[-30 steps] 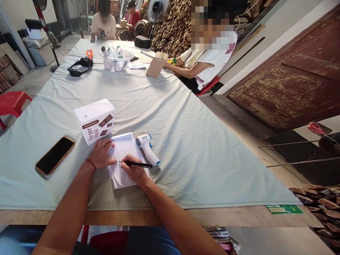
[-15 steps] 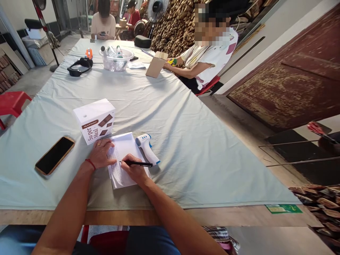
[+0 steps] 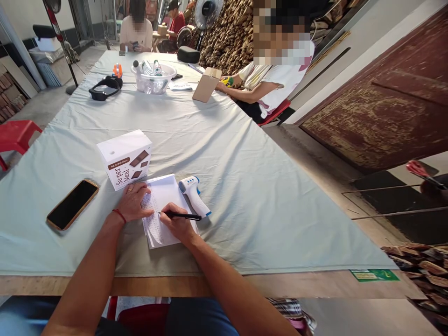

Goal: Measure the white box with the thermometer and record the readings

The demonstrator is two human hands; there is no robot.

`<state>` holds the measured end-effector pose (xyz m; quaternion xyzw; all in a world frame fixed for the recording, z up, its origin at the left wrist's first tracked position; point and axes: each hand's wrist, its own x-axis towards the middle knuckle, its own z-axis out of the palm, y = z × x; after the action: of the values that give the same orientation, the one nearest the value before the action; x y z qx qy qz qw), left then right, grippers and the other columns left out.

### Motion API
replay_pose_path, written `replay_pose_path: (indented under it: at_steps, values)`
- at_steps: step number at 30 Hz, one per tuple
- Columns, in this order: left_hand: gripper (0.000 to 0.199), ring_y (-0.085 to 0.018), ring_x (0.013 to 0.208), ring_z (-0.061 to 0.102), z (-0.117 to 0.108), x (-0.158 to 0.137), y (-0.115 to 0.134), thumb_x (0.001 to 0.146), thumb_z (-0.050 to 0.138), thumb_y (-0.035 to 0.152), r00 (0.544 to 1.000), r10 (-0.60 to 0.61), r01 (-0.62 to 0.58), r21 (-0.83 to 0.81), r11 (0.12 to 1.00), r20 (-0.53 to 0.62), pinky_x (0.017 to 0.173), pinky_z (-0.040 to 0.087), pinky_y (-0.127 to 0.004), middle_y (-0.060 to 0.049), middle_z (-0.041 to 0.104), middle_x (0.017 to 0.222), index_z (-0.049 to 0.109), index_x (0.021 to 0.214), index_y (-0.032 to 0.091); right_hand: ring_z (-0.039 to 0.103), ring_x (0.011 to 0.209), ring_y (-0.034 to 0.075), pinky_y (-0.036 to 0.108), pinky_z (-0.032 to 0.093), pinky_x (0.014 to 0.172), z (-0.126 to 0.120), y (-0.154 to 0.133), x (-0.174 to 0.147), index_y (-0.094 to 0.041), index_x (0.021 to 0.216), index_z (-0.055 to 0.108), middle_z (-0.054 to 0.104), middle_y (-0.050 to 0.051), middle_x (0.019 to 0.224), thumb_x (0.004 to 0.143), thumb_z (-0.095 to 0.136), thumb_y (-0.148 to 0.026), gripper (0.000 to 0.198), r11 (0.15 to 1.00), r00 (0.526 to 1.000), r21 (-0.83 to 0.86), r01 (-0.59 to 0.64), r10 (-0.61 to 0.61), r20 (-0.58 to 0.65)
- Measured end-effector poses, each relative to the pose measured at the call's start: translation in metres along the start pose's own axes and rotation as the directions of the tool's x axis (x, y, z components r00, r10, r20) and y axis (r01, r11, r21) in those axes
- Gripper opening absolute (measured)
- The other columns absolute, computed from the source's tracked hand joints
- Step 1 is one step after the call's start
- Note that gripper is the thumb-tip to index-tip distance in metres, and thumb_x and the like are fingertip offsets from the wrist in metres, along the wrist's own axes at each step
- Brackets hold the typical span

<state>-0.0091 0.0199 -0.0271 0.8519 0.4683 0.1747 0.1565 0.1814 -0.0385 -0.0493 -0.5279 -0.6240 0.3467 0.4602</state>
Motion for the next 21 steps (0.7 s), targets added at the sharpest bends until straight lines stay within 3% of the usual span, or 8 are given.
replay_pose_path:
  at_steps: [21]
  values:
    - [0.053, -0.035, 0.123, 0.051, 0.0004, 0.0002, 0.0001, 0.063, 0.082, 0.036, 1.000, 0.001, -0.001, -0.010, 1.000, -0.007, 0.111, 0.035, -0.053, -0.011, 0.057, 0.130, 0.059, 0.109, 0.022, 0.045, 0.055, 0.014, 0.027, 0.038, 0.056, -0.0011, -0.0012, -0.0002, -0.025, 0.061, 0.049, 0.051, -0.003, 0.056, 0.070, 0.053, -0.028, 0.011, 1.000, 1.000, 0.000, 0.021, -0.021, -0.004]
